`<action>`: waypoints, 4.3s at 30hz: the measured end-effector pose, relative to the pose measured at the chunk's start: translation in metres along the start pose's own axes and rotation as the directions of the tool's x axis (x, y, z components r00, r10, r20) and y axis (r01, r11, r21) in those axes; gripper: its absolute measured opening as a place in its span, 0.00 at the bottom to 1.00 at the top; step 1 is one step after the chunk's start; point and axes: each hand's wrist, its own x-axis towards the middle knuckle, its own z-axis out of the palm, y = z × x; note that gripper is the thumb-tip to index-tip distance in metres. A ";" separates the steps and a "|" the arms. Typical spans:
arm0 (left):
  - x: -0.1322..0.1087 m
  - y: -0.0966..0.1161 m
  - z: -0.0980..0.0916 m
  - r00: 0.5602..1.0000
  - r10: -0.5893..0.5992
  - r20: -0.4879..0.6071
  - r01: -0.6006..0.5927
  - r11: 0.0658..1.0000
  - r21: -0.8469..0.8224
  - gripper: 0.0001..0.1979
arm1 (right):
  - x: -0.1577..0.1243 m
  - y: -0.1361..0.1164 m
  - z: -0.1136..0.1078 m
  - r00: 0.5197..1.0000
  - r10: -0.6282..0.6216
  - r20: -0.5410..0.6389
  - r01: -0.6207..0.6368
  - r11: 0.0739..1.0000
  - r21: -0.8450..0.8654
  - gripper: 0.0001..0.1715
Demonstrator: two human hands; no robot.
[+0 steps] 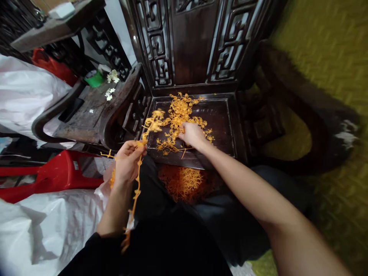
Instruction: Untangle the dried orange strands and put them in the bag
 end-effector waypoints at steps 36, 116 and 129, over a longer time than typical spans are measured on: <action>0.106 0.016 0.088 0.529 -0.223 0.819 -0.102 0.941 0.322 0.40 | -0.070 0.017 -0.117 0.910 -0.406 0.090 0.351 0.866 0.356 0.07; 0.071 -0.032 0.131 0.858 0.251 0.448 -0.412 0.857 0.310 0.21 | -0.065 0.013 -0.109 0.952 0.105 -0.288 0.131 0.710 0.692 0.21; 0.076 -0.036 0.116 0.735 -0.172 0.655 0.042 0.977 0.210 0.16 | -0.059 0.028 -0.121 0.977 0.166 -0.132 0.061 0.378 0.924 0.36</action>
